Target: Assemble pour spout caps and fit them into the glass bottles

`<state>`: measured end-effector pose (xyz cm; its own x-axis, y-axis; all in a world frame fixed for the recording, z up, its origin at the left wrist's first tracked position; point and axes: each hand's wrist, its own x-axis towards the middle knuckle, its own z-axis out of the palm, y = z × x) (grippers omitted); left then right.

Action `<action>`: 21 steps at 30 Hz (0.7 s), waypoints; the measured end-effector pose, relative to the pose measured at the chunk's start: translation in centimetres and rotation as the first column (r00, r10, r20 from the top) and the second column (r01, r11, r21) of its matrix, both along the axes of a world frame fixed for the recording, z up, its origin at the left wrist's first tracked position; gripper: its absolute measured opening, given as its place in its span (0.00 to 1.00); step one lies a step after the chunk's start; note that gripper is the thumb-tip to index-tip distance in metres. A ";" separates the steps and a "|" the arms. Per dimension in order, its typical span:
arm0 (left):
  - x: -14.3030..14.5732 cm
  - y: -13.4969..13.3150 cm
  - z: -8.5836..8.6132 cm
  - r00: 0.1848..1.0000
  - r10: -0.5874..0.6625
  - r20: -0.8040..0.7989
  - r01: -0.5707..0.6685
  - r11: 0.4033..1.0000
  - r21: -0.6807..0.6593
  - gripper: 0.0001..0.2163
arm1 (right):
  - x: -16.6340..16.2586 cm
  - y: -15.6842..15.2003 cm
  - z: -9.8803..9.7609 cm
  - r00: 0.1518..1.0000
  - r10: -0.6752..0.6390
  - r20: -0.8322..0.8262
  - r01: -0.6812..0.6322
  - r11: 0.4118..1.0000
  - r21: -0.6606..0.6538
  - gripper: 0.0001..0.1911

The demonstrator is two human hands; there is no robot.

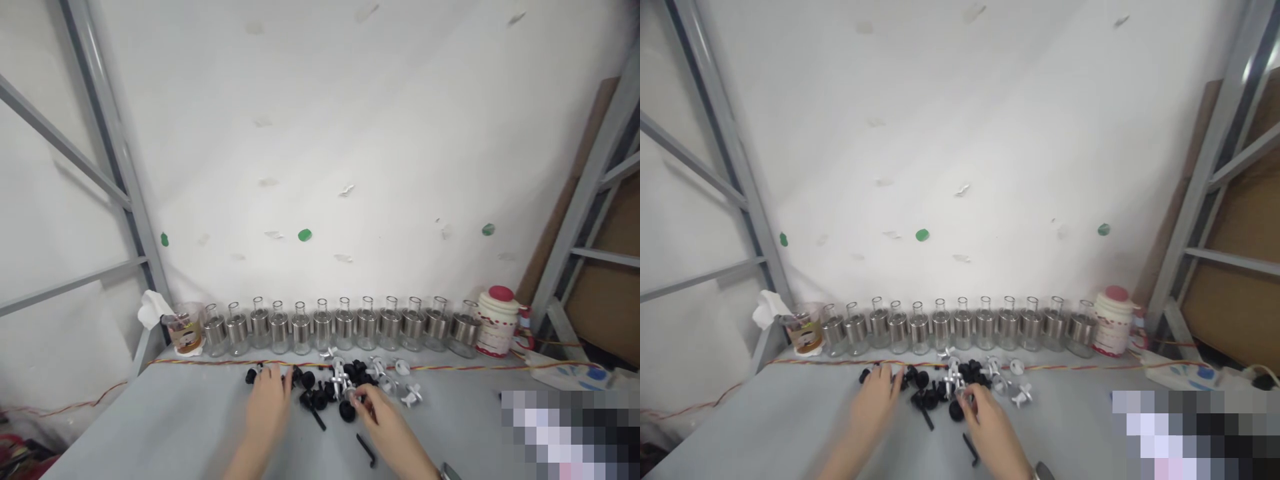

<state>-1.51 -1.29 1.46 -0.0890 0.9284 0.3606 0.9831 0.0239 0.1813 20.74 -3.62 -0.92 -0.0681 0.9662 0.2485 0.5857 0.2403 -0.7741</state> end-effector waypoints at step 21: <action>2.1 -0.4 -2.5 0.884 -0.374 0.279 0.380 0.924 0.034 0.14 | -0.8 -0.2 -0.7 0.991 0.045 0.128 -0.052 0.997 0.057 0.07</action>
